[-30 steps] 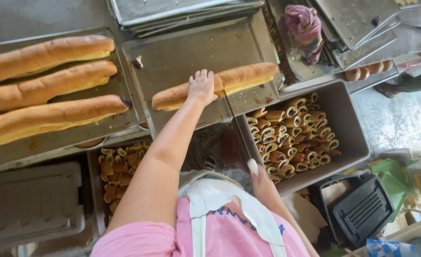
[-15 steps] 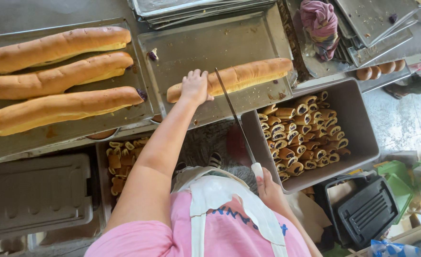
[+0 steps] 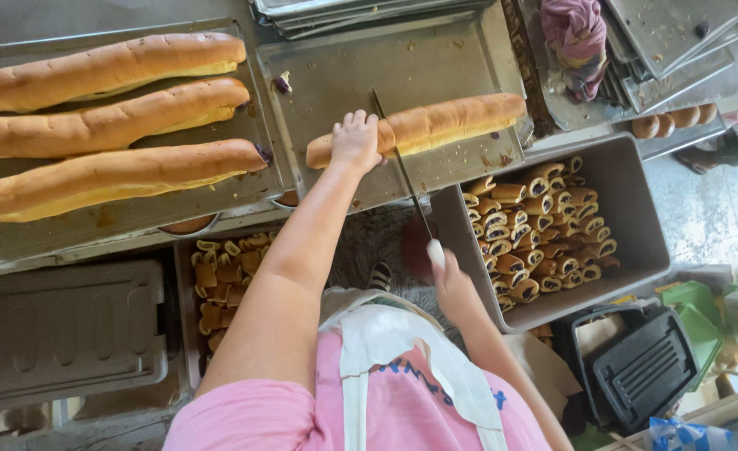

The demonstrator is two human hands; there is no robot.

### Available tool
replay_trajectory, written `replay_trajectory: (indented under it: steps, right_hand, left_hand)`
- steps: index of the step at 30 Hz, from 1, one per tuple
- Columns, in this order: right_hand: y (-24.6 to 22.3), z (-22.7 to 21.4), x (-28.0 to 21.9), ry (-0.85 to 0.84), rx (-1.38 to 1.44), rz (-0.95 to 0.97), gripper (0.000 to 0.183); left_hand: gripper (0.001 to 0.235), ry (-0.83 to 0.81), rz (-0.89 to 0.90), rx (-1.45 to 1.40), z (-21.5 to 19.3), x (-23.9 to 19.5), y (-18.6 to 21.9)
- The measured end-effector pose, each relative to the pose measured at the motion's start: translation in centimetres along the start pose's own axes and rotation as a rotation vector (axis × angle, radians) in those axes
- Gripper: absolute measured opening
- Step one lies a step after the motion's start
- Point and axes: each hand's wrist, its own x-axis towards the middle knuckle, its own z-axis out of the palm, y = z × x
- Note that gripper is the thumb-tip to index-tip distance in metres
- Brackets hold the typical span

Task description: The person slices long loaves of bread lengthwise using a serrated knife, then places the cut pieces into a large bin. The person repeats this process with multiple loaves, arranging them on metal trays and transferring them to the bin.

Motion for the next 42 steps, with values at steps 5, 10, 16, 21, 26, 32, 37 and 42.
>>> replay_trajectory:
  steps: [5,10,16,21,26,32,37,42]
  right_hand:
    - [7.6,-0.1,-11.7,-0.094,0.041,0.202,0.060]
    - [6.2,-0.9,-13.5,-0.068,0.042,0.223,0.056]
    - [-2.7,-0.4,-9.9,-0.042,0.069,0.011,0.052]
    - [-6.3,-1.1,-10.0,-0.048,0.086,-0.030,0.048]
    - [-8.6,0.6,-3.9,-0.057,0.021,-0.031,0.046]
    - [-5.1,4.9,-0.5,-0.058,0.006,-0.030,0.045]
    - [6.4,3.3,-11.4,-0.116,-0.008,0.028,0.055]
    - [7.7,-3.3,-14.7,-0.050,0.112,0.233,0.051]
  left_hand:
    - [0.119,-0.024,0.038,-0.110,-1.8,-0.6,-0.6]
    - [0.063,-0.222,-0.176,-0.279,-3.2,-0.4,-7.0]
    - [0.031,-0.025,-0.026,-0.369,0.0,-1.6,-10.2]
    - [0.057,-0.126,-0.078,-0.287,-0.2,-3.1,-8.0]
    - [0.096,-0.053,0.007,-0.020,0.4,-5.4,-6.6]
    - [0.088,0.019,0.000,-0.049,1.4,-5.4,-7.5]
    - [0.089,0.047,0.044,-0.005,2.1,-5.2,-8.0]
    - [0.090,0.018,0.055,-0.010,1.2,-4.4,-8.8]
